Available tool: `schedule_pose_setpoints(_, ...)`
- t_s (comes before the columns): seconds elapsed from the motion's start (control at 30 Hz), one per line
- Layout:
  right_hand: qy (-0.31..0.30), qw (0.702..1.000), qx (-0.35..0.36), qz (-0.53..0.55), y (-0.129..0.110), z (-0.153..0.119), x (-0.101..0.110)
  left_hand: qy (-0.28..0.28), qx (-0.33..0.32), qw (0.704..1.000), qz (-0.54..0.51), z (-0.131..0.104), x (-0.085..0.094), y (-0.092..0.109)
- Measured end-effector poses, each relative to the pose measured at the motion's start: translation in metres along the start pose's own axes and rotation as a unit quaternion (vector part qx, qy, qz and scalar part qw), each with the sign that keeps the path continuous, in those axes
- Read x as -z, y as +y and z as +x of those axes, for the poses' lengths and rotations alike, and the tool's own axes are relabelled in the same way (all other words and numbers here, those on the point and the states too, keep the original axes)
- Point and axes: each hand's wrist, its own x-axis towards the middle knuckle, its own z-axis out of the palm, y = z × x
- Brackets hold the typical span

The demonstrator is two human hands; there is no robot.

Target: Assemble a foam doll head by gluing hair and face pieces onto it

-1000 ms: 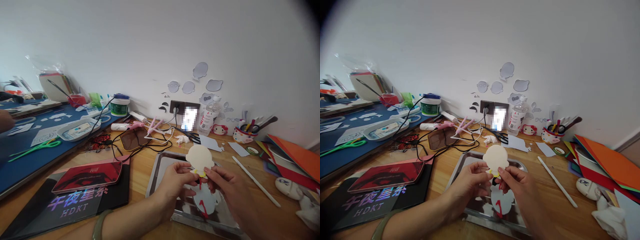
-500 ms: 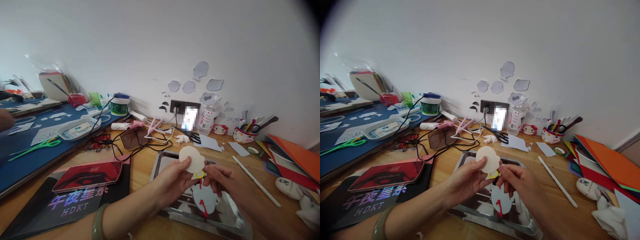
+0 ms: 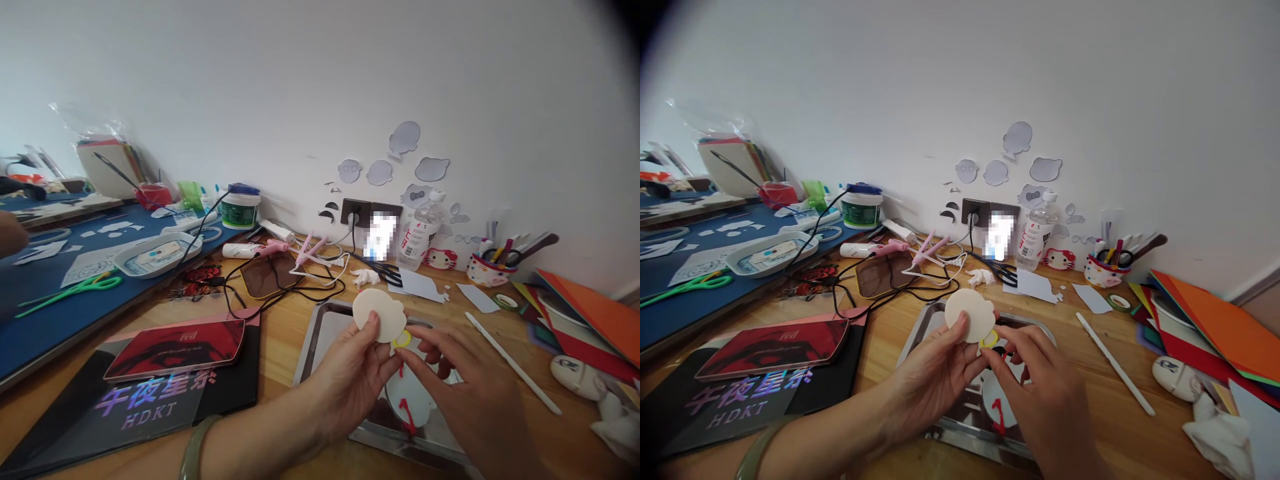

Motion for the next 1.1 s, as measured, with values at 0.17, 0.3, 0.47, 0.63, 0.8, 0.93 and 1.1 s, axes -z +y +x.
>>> schedule_pose_setpoints(0.17,0.034,0.993,0.095,-0.065,0.0029,-0.0032,-0.0001,0.009,-0.01,1.0,-0.022,-0.0009,0.0,-0.0028)
schedule_pose_setpoints(0.3,0.038,0.993,0.09,-0.063,0.0033,-0.004,0.0003,-0.004,-0.02,0.999,-0.025,-0.0009,-0.0008,-0.0025)
schedule_pose_setpoints(0.47,0.043,0.996,0.059,-0.048,0.0008,-0.003,-0.0018,-0.007,-0.02,0.999,-0.029,-0.0023,-0.0014,-0.0039)
schedule_pose_setpoints(0.63,0.034,0.997,0.052,-0.039,-0.0007,-0.0029,-0.0031,-0.01,-0.02,1.0,-0.022,-0.0032,-0.0032,-0.0033)
schedule_pose_setpoints(0.8,0.02,0.999,0.029,-0.011,-0.0007,-0.0019,-0.0014,0.006,-0.015,1.0,-0.014,-0.0012,-0.0025,-0.0014)
schedule_pose_setpoints(0.93,0.02,0.999,0.022,-0.014,-0.0031,-0.0019,-0.0012,0.013,-0.011,1.0,-0.02,-0.0009,-0.0019,-0.0012)
schedule_pose_setpoints(1.1,0.006,0.998,-0.008,-0.054,-0.0052,-0.0032,-0.0041,0.008,-0.006,1.0,-0.009,-0.0023,-0.0034,-0.0024)
